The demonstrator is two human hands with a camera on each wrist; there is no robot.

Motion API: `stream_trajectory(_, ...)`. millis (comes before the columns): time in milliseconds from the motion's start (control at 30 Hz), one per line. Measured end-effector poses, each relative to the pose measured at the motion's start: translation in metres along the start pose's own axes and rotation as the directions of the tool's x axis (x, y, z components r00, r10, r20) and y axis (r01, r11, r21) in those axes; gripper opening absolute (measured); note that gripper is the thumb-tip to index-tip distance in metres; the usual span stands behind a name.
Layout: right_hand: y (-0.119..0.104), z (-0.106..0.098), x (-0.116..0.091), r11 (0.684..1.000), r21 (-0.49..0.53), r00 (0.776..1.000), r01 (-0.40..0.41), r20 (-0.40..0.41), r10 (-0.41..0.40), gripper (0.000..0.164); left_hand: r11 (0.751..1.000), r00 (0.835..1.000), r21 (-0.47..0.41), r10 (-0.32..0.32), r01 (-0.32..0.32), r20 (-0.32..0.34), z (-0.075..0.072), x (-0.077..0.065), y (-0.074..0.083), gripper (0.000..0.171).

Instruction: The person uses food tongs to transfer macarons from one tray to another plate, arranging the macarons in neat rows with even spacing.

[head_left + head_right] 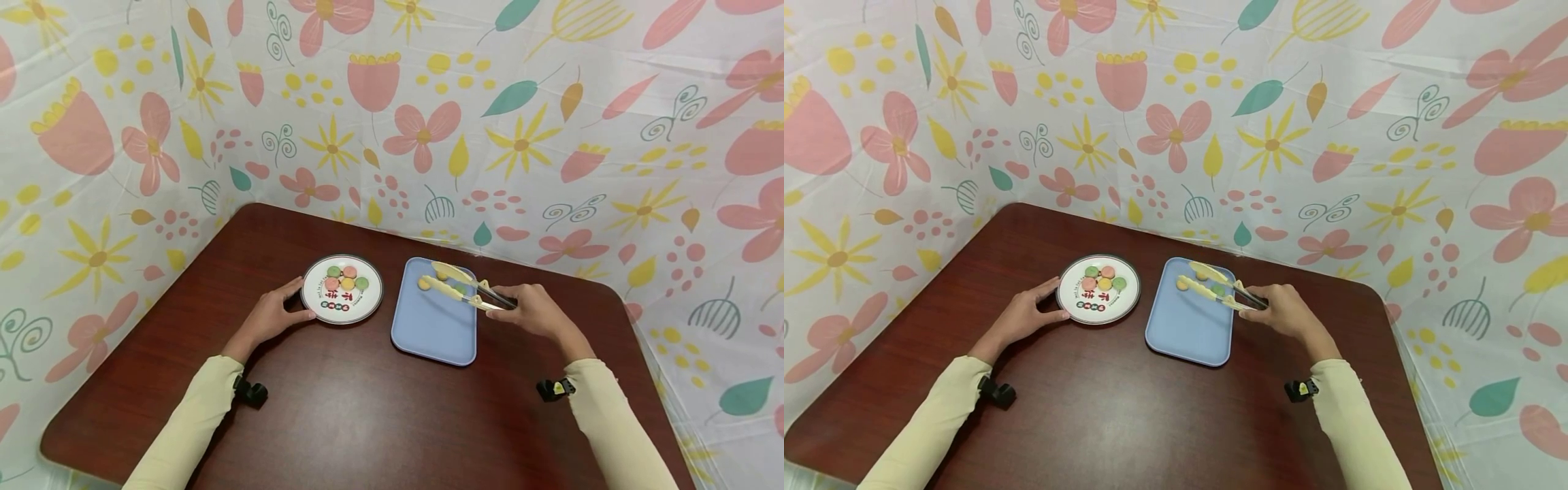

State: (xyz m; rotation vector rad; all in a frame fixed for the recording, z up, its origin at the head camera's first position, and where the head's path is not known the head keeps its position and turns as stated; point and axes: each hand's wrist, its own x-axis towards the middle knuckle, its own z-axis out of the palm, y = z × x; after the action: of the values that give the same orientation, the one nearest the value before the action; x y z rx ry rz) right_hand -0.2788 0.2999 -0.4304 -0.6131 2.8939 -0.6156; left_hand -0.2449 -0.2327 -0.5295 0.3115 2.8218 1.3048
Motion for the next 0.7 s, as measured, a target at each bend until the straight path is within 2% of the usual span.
stream_trajectory(233,0.005,0.013,0.001,1.0,0.029,1.0,0.01,0.022,-0.011,0.053,1.0,1.0,-0.005,-0.002,0.002,-0.004,0.001,-0.001,-0.001,0.097)
stream_trajectory(467,0.01,0.02,0.004,0.999,0.046,0.999,0.023,0.028,-0.024,0.057,1.0,1.0,0.004,-0.008,0.008,-0.007,0.002,0.0,-0.002,0.097)
stream_trajectory(700,0.012,0.025,0.007,0.999,0.04,0.999,0.029,0.032,-0.031,0.052,1.0,1.0,0.006,-0.01,0.01,0.0,0.001,0.0,-0.001,0.097)
